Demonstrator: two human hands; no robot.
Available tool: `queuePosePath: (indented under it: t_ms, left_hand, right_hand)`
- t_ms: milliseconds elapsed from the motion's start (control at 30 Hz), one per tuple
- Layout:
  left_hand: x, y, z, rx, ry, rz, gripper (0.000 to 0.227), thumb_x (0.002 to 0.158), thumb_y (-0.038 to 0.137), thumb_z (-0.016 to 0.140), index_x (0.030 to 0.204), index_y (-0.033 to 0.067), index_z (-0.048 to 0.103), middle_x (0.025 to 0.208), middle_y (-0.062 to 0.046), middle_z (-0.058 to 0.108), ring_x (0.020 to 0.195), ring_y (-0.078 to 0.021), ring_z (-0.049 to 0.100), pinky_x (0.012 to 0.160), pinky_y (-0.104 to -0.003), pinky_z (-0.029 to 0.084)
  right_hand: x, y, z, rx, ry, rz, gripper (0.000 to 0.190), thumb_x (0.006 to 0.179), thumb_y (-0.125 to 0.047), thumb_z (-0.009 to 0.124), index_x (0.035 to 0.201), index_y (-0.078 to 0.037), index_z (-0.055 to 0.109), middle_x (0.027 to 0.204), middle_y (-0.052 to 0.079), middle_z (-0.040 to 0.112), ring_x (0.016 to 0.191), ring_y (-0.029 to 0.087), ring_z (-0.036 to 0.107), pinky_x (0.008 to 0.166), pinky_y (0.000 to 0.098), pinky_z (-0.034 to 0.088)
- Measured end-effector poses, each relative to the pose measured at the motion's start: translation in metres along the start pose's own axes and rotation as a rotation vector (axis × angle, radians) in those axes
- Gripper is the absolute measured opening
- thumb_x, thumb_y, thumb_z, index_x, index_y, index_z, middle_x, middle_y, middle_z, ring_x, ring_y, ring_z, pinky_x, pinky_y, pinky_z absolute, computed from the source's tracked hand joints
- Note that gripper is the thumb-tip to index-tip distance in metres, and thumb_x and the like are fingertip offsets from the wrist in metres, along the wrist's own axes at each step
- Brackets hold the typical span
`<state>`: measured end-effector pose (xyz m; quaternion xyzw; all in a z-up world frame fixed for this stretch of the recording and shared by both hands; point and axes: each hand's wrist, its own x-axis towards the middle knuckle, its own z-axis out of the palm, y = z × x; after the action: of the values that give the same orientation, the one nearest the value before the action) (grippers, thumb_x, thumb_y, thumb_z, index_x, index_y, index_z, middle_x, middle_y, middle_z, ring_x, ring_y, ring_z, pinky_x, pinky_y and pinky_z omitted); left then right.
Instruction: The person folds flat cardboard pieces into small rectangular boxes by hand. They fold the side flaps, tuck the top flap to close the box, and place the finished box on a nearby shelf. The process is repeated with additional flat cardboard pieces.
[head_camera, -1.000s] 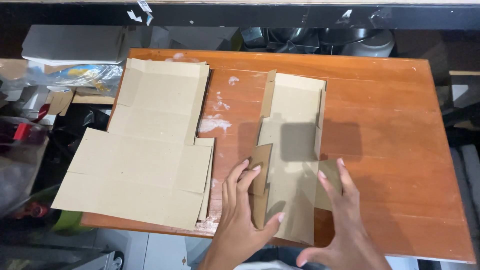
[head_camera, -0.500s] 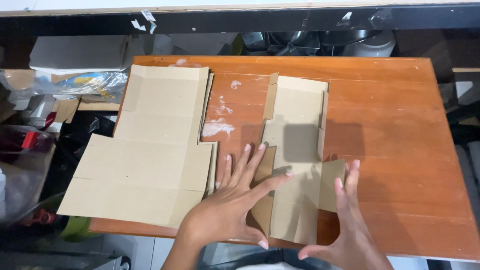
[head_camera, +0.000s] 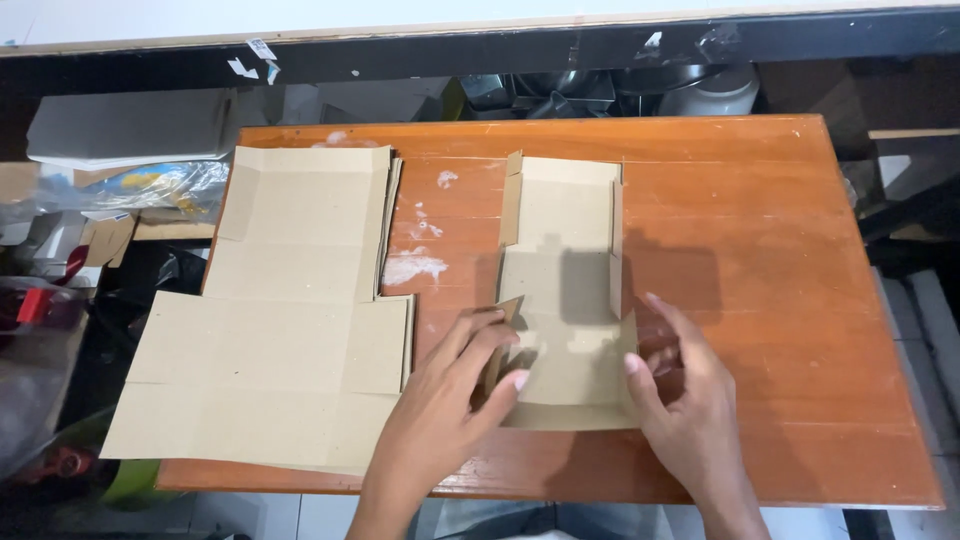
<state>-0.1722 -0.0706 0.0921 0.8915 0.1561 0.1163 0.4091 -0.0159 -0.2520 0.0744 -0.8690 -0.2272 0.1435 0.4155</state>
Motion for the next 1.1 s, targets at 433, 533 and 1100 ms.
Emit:
queuePosePath:
  t_ms: [433,533,1100]
  left_hand:
    - [0.048,0.0,0.0,-0.082,-0.008,-0.522,0.071,0.086,0.026,0.05,0.153,0.0107,0.03,0.144,-0.009,0.049,0.121,-0.0288,0.055,0.097,-0.043,0.045]
    - [0.046,0.024,-0.009,-0.196,-0.024,-0.49,0.075,0.082,0.011,0.048,0.153,-0.0098,0.037,0.141,-0.032,0.045,0.139,-0.0617,0.035,0.109,-0.065,0.031]
    - [0.037,-0.023,0.046,-0.733,0.298,-0.413,0.077,0.09,0.054,0.054,0.157,0.0185,0.04,0.148,-0.006,0.046,0.148,-0.0166,0.039,0.123,-0.037,0.028]
  right_hand:
    - [0.044,-0.047,-0.017,-0.228,-0.372,0.31,0.07,0.088,-0.032,0.048,0.157,-0.028,0.035,0.147,0.009,0.056,0.137,0.029,0.052,0.111,0.0435,0.04]
    - [0.054,-0.035,-0.011,-0.131,-0.36,0.18,0.08,0.084,-0.019,0.057,0.16,-0.002,0.035,0.156,0.031,0.044,0.147,0.047,0.04,0.122,0.0578,0.03]
    - [0.043,0.006,0.011,0.449,-0.259,0.134,0.061,0.094,-0.041,0.046,0.149,-0.019,0.055,0.124,0.003,0.049,0.134,0.012,0.049,0.117,0.0329,0.031]
